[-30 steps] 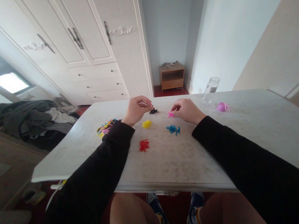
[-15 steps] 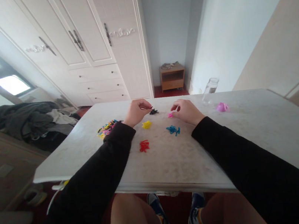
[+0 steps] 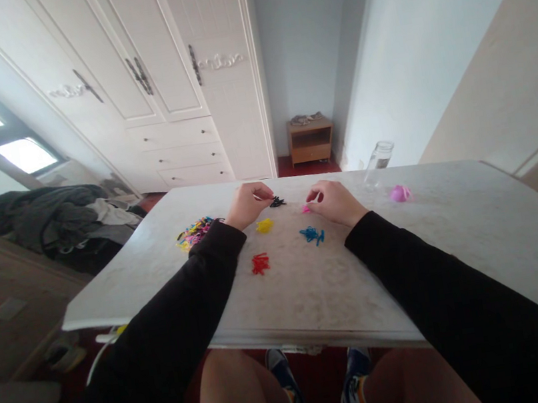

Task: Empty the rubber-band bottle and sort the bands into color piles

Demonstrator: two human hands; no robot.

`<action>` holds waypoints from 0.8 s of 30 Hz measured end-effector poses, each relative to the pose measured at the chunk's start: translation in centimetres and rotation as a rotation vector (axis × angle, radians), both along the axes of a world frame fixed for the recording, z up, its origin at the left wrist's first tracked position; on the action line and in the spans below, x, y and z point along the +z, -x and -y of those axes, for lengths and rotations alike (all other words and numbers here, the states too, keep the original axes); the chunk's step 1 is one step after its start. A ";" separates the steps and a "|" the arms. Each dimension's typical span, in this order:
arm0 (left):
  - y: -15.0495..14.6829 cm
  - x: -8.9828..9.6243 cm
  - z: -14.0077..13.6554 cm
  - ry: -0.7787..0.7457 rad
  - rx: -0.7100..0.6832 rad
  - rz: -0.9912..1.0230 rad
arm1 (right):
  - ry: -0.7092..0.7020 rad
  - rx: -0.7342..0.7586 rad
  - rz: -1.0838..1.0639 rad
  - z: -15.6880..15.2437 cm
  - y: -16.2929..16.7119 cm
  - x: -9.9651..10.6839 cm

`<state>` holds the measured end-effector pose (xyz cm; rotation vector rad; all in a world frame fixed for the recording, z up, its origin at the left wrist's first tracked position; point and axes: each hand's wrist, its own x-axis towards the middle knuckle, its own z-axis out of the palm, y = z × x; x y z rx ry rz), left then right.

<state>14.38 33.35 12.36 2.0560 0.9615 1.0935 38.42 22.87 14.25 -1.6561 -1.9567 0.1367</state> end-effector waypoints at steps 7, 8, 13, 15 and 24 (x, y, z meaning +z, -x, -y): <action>0.0 -0.3 -0.2 0.010 0.011 -0.014 | -0.001 0.010 0.014 -0.1 0.0 -0.1; 0.0 -0.3 -0.2 0.008 0.012 -0.017 | -0.002 0.011 0.017 -0.1 0.0 -0.1; -0.2 0.0 0.1 0.009 0.010 -0.038 | 0.004 0.019 0.013 -0.1 0.1 -0.1; -0.2 0.1 0.2 0.013 0.012 -0.042 | 0.005 0.020 0.011 -0.1 0.1 -0.1; 0.0 0.5 0.5 -0.036 0.014 -0.079 | 0.010 0.013 0.016 0.0 0.1 0.0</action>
